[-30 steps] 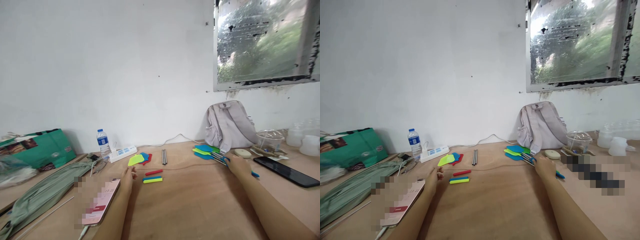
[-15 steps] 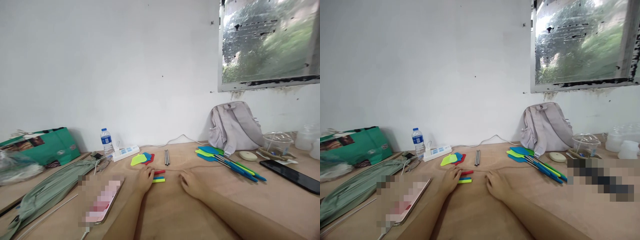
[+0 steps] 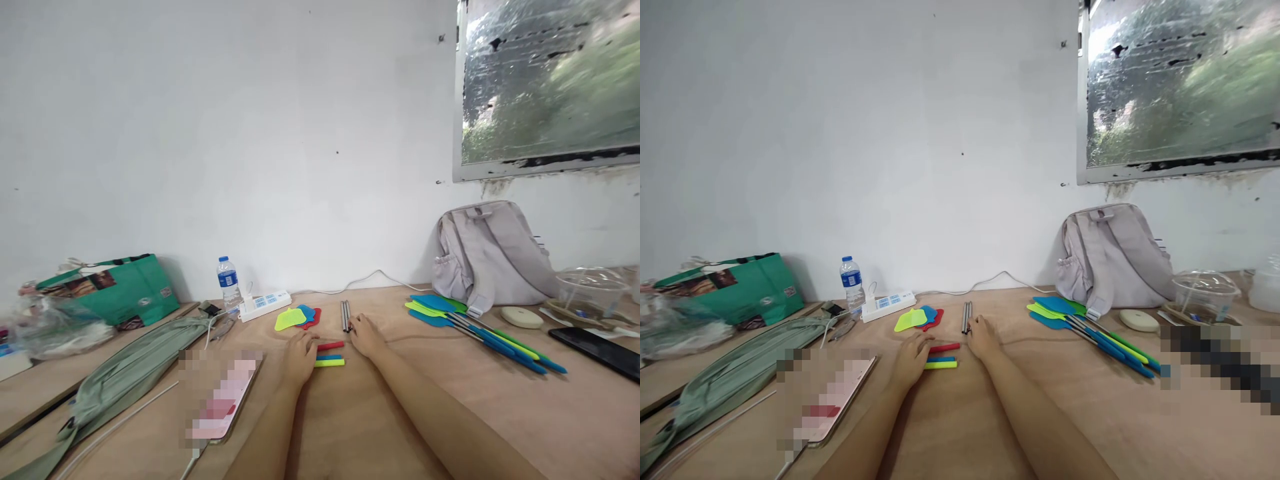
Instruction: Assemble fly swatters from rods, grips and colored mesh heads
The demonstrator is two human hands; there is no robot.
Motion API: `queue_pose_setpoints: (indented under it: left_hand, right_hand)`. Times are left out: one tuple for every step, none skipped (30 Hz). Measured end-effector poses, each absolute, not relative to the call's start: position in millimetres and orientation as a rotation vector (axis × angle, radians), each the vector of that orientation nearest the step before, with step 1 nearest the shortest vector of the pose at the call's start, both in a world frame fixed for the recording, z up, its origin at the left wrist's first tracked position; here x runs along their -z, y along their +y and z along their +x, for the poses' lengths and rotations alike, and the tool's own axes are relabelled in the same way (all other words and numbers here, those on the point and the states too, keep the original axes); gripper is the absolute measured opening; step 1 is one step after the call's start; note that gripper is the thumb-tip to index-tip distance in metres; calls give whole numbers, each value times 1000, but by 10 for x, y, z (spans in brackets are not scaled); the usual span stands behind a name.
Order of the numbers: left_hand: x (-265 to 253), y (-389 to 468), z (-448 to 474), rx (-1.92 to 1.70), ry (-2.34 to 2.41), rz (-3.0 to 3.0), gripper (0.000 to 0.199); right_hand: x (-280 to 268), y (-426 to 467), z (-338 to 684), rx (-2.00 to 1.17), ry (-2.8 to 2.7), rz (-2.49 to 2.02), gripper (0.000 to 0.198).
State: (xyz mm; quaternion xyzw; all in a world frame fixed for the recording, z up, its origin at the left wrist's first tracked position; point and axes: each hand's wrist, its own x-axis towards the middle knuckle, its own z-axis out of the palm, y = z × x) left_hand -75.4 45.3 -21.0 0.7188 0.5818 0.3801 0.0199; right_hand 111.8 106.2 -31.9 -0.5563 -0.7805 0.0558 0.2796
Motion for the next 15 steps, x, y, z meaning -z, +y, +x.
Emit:
queue_pose_setpoints:
  left_hand:
    - [207,448,-749,-1172,1797,2245,27]
    - [203,441,-744,-1171,1781,2263,27]
    - [196,431,-739,-1175,1755,2284,27]
    - [186,416,-733,-1177,1717,2312,27]
    - [172,397,-728,-1174,1671,2350,27]
    - [156,374,-722,-1164,1623,2393,27]
    - [137,349,-718,-1147,1582,2440,27]
    - [117,323,-713,-1120,1545,2489,27]
    - [96,297,-710,-1084,1514,2538,26]
    - [77,275,-708,-1043,1488,2582,25]
    - [61,256,-707,-1007,1465,2618,25]
    - [47,242,-707,-971,1440,2649,24]
    - [38,232,-708,-936,1417,2672,23]
    - [32,227,-710,-909,1400,2687,23]
    - [30,225,-713,-887,1389,2697,23]
  right_hand:
    - [324,1067,1113,-151,-2097,-1494,20]
    - [331,1073,1109,-153,-2098,-1495,18]
    - [340,1081,1106,-155,-2095,-1498,16]
    - [351,1090,1106,-160,-2085,-1505,15]
    - [363,1101,1111,-169,-2069,-1515,13]
    - [377,1111,1123,-183,-2049,-1526,12]
    - [392,1121,1142,-202,-2026,-1536,10]
    - [407,1128,1167,-227,-2002,-1542,9]
    - [423,1133,1199,-257,-1980,-1541,7]
    - [437,1136,1235,-292,-1961,-1527,6]
    - [451,1137,1272,-329,-1942,-1502,6]
    - [463,1137,1310,-370,-1924,-1467,7]
    - [474,1138,1345,-413,-1902,-1425,8]
    - [484,1142,1377,-457,-1875,-1380,9]
    - [491,1150,1406,-500,-1837,-1339,10]
